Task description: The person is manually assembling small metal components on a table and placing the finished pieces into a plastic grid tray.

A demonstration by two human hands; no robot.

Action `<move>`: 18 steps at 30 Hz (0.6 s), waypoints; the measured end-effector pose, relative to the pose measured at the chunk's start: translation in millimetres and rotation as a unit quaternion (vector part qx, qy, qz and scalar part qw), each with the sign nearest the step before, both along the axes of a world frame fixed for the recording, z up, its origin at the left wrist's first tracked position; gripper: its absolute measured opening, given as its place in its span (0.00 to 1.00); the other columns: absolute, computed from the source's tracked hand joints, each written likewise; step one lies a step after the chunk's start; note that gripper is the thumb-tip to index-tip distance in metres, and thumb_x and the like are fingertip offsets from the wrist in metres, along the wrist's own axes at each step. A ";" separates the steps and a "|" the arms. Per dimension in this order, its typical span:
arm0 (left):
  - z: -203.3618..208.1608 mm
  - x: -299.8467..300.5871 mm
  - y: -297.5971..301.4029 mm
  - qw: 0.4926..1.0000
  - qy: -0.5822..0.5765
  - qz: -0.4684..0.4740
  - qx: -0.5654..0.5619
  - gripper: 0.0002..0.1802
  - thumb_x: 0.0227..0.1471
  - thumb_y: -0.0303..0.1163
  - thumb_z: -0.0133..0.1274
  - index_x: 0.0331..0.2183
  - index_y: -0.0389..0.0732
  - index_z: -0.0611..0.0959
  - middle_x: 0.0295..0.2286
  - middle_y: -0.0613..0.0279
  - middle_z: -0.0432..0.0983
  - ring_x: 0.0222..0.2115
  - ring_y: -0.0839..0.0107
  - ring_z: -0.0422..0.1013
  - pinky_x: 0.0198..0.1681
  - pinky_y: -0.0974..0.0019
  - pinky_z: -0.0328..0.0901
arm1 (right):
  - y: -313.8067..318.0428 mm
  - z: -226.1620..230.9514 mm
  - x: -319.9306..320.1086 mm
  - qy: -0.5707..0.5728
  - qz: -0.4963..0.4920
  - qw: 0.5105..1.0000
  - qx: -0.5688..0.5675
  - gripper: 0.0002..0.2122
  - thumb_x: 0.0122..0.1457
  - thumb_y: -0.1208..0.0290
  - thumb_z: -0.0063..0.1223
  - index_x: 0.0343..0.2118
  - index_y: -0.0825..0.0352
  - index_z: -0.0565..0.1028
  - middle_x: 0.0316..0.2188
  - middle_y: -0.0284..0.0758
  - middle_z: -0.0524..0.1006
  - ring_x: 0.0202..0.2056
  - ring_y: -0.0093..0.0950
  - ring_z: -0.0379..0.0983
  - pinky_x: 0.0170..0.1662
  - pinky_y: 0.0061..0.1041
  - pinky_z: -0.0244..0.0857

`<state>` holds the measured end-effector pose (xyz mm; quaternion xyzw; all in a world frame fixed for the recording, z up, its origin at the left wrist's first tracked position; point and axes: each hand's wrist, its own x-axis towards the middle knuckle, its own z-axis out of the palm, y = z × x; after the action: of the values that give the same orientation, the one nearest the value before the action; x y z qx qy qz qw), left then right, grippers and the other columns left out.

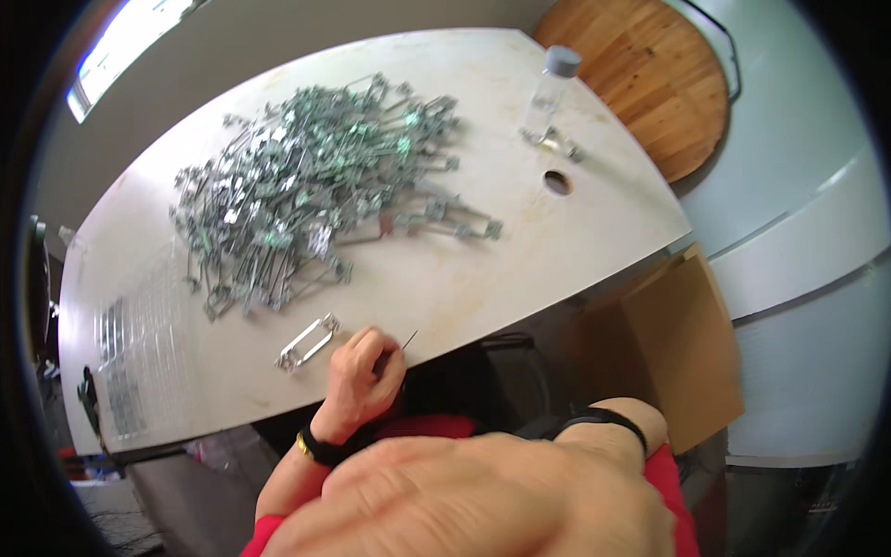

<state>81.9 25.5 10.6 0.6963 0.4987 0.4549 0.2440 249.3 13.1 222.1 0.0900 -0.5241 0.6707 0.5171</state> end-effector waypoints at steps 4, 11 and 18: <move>2.3 7.4 12.1 0.999 -0.015 -0.018 0.025 0.06 0.52 0.19 0.60 0.30 0.38 0.79 0.24 0.54 0.72 0.20 0.54 0.71 0.24 0.56 0.66 | 17.6 5.5 0.7 -0.016 -0.070 0.997 0.035 0.16 0.74 0.54 0.53 0.52 0.59 0.85 0.51 0.30 0.82 0.52 0.29 0.79 0.58 0.41 0.66; -5.9 1.1 0.2 0.999 -0.027 -0.009 0.022 0.05 0.54 0.19 0.60 0.31 0.37 0.79 0.26 0.55 0.73 0.20 0.58 0.72 0.25 0.59 0.65 | -32.2 -10.1 62.4 -0.067 -0.165 0.976 0.126 0.11 0.72 0.59 0.58 0.53 0.40 0.86 0.59 0.07 0.80 0.58 0.17 0.75 0.56 0.36 0.64; -6.4 3.5 2.3 0.998 -0.008 -0.031 0.046 0.06 0.56 0.20 0.60 0.35 0.38 0.78 0.28 0.54 0.74 0.23 0.52 0.73 0.26 0.54 0.66 | 22.7 -10.6 81.4 -0.166 0.072 0.948 0.263 0.07 0.68 0.61 0.65 0.45 0.49 0.89 0.57 0.12 0.82 0.52 0.29 0.83 0.57 0.41 0.70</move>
<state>85.4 27.7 4.2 0.7182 0.4534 0.4750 0.2300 330.7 35.8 211.5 0.1473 -0.7527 0.5497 0.3311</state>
